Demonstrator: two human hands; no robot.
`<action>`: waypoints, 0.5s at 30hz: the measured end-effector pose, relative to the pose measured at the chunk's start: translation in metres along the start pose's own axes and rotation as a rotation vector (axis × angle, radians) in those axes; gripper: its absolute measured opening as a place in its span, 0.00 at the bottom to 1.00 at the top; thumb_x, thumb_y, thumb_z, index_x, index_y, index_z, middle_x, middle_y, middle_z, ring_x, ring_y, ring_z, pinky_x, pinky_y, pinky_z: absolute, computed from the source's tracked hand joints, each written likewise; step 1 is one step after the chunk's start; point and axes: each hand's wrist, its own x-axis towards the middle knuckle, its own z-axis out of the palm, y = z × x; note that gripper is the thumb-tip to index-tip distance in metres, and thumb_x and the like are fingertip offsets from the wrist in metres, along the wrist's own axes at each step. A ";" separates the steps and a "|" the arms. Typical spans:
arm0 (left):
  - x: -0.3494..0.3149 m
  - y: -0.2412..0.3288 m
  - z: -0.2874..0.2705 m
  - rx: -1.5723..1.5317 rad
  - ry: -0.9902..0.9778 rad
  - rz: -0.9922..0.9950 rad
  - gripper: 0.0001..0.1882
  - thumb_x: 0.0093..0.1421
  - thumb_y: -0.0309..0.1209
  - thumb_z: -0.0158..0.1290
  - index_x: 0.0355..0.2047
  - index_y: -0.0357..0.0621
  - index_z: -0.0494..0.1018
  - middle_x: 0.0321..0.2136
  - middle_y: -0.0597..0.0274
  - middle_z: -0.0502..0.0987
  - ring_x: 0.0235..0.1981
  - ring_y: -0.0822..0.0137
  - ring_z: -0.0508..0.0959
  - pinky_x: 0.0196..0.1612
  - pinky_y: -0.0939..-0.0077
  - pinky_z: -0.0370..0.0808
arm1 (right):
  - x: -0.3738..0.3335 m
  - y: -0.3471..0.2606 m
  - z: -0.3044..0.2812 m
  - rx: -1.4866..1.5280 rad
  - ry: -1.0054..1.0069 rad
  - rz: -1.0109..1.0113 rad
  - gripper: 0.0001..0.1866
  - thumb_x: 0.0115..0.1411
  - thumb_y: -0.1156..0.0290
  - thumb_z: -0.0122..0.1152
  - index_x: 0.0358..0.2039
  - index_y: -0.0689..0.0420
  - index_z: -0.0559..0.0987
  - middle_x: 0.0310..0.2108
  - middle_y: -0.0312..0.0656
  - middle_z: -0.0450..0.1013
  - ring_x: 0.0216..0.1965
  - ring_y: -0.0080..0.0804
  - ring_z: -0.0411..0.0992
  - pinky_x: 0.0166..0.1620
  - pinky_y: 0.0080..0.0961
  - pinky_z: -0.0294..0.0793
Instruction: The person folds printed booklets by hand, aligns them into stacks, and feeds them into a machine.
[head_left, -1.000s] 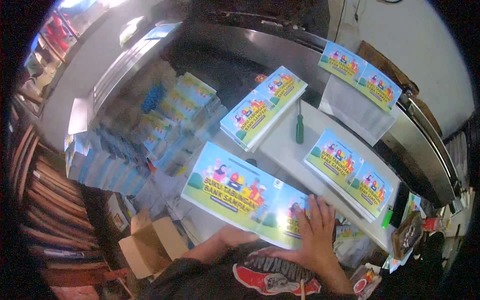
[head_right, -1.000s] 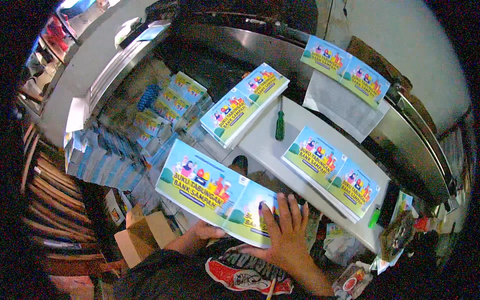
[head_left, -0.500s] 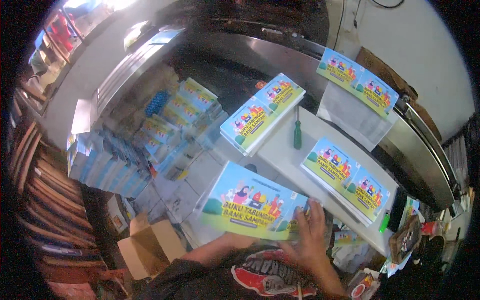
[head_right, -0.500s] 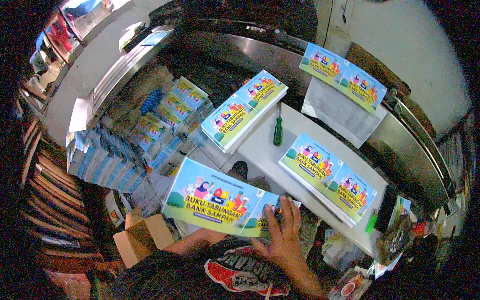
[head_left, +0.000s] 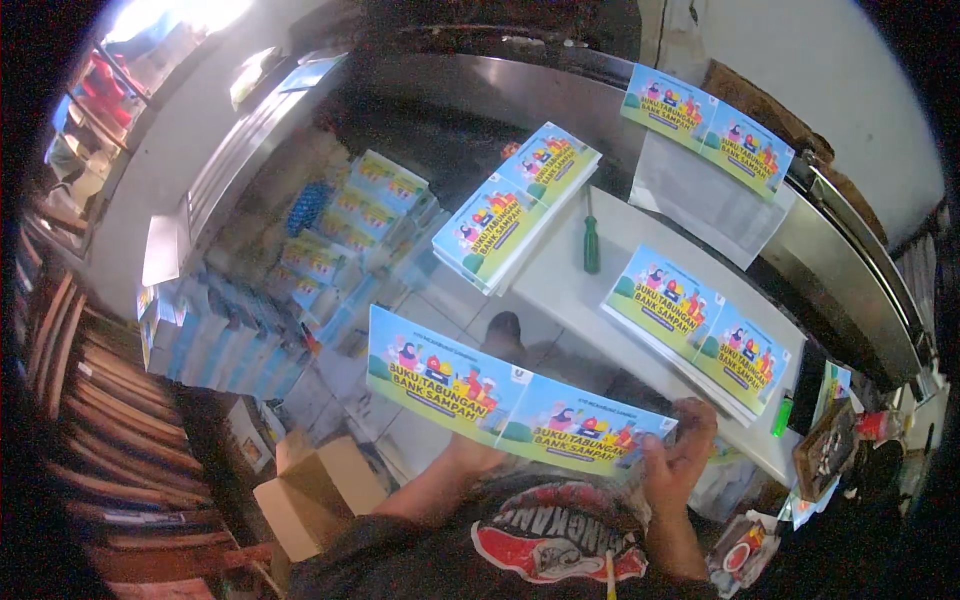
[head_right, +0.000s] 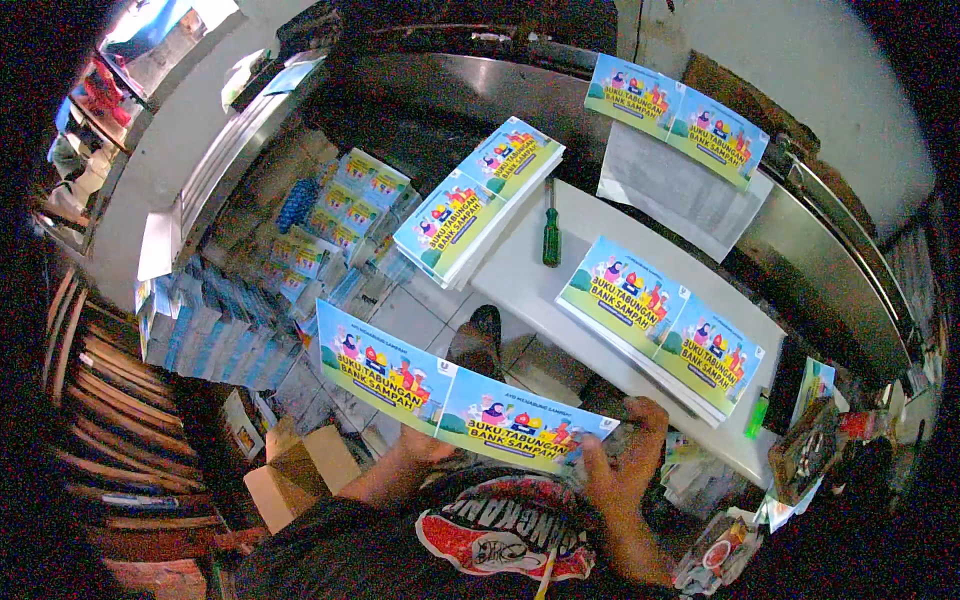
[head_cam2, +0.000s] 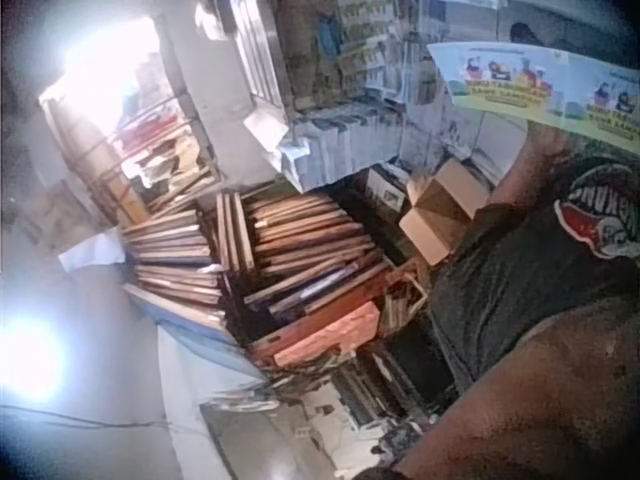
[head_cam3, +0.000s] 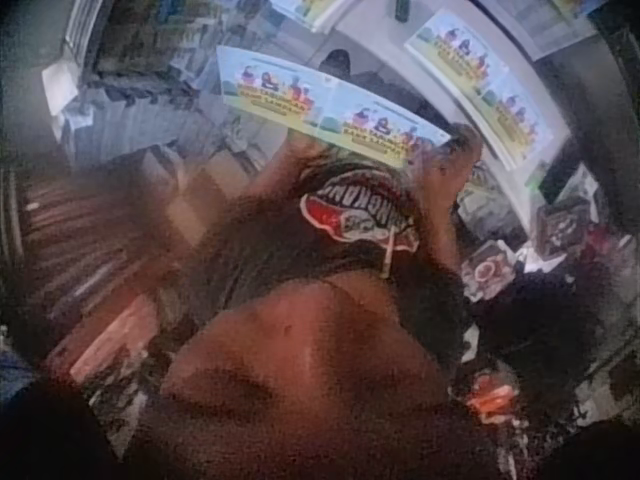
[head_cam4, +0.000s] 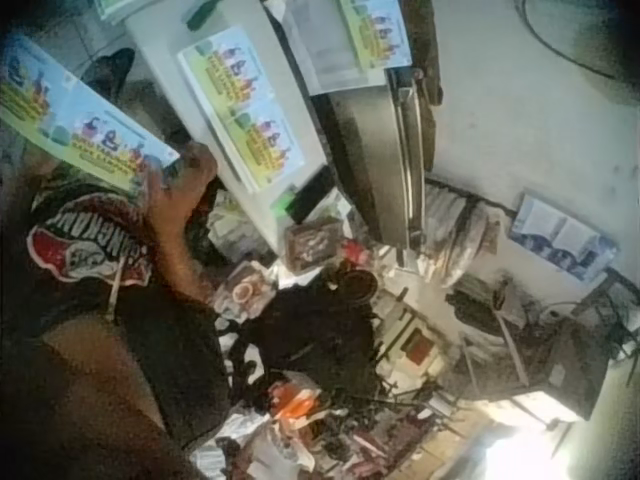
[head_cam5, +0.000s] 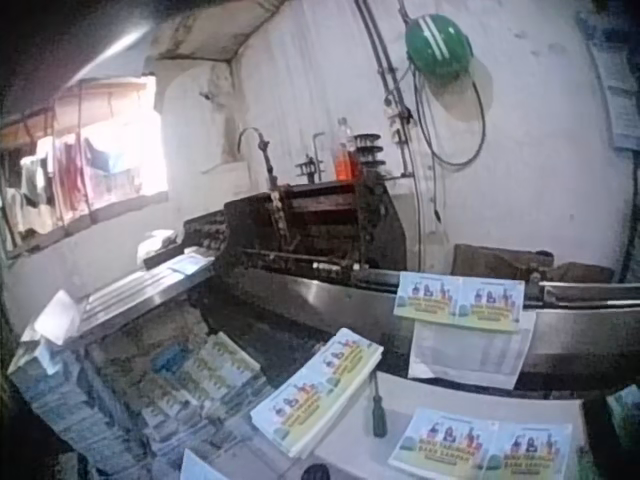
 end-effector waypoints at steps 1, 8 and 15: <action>-0.002 -0.001 -0.004 0.000 0.003 -0.004 0.30 0.61 0.51 0.40 0.58 0.48 0.59 0.55 0.57 0.64 0.56 0.54 0.64 0.58 0.47 0.58 | -0.004 0.001 -0.002 -0.001 0.002 0.005 0.30 0.45 0.65 0.67 0.47 0.63 0.65 0.49 0.46 0.61 0.53 0.37 0.58 0.57 0.34 0.55; -0.014 -0.001 -0.032 0.126 0.056 -0.124 0.32 0.59 0.57 0.38 0.58 0.53 0.60 0.56 0.58 0.64 0.57 0.51 0.64 0.58 0.41 0.55 | -0.024 0.004 -0.001 0.267 -0.047 0.232 0.22 0.51 0.76 0.60 0.46 0.60 0.65 0.40 0.38 0.66 0.43 0.27 0.65 0.50 0.26 0.63; -0.017 -0.011 -0.048 0.281 -0.035 -0.023 0.29 0.60 0.49 0.42 0.58 0.50 0.59 0.57 0.59 0.62 0.57 0.55 0.63 0.60 0.49 0.54 | -0.024 0.006 -0.002 0.226 -0.097 0.239 0.19 0.53 0.78 0.57 0.45 0.60 0.65 0.38 0.37 0.68 0.40 0.24 0.66 0.47 0.23 0.65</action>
